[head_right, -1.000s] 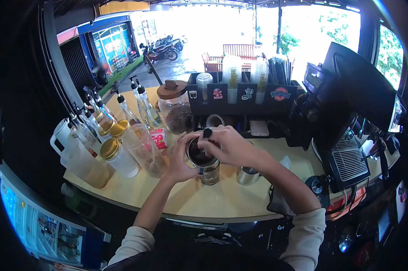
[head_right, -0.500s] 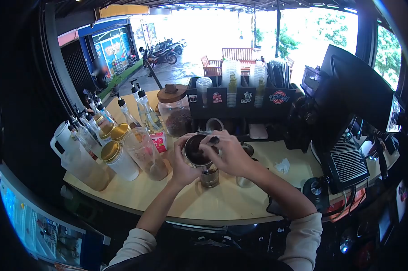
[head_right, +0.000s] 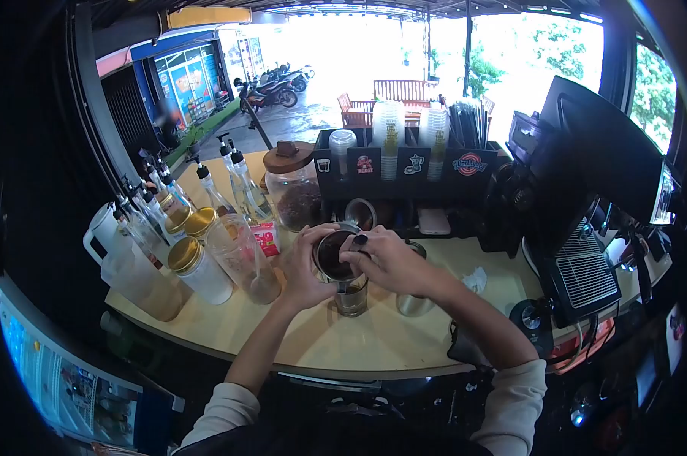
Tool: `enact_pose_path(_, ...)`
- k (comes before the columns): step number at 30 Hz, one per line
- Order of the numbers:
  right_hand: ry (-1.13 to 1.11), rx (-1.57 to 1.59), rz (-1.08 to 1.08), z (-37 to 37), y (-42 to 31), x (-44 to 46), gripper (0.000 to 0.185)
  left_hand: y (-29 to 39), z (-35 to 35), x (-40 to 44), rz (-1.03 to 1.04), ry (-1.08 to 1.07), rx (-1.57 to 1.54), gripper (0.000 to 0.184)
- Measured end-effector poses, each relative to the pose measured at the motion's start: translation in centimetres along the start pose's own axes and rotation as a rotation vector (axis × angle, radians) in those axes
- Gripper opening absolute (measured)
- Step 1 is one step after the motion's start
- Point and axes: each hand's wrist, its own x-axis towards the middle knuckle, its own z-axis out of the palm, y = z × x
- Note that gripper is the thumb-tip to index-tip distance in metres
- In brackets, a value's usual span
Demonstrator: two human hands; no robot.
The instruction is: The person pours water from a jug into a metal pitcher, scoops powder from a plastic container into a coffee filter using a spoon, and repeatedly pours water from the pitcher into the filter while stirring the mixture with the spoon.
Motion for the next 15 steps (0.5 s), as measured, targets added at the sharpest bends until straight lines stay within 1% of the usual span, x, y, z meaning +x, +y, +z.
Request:
enact_pose_path(1,-0.097,0.015,0.036,-0.6,-0.1,0.4,0.014,-0.2,-0.3,0.1,-0.001,0.0,0.001,0.078)
enact_pose_path(2,-0.097,0.018,0.036,-1.1,0.0,0.8,0.014,-0.3,-0.7,0.2,-0.014,-0.081,0.008,0.078)
enact_pose_path(3,-0.127,0.083,0.106,-1.6,0.3,1.3,0.013,-0.4,-1.0,0.3,-0.024,-0.162,0.015,0.078)
enact_pose_path(4,-0.155,0.145,0.176,-2.0,0.5,1.5,0.013,-0.4,-1.2,0.6,-0.023,-0.164,0.016,0.078)
enact_pose_path(5,-0.153,0.146,0.176,-2.0,0.7,1.7,0.013,-0.2,-1.5,0.8,-0.032,-0.183,0.008,0.078)
enact_pose_path(7,-0.236,0.141,0.013,-1.7,1.3,2.1,0.01,0.0,-1.5,1.0,-0.04,-0.2,0.003,0.077)
enact_pose_path(8,-0.299,0.136,0.027,-1.4,1.0,2.2,0.01,-0.1,-1.5,0.9,-0.033,-0.195,-0.016,0.076)
enact_pose_path(9,-0.298,0.136,0.025,-1.4,0.8,2.4,0.01,-0.1,-1.5,0.9,-0.026,-0.19,-0.036,0.075)
enact_pose_path(11,-0.214,0.16,0.019,-1.6,0.6,2.7,0.011,-0.3,-1.6,0.7,-0.031,-0.188,-0.034,0.075)
enact_pose_path(13,-0.213,0.176,0.051,-1.6,0.3,2.7,0.012,-0.3,-1.6,0.6,-0.039,-0.181,-0.031,0.075)
enact_pose_path(15,-0.313,0.128,0.058,-1.0,0.4,2.4,0.014,-0.4,-1.6,0.6,-0.021,-0.159,-0.043,0.075)
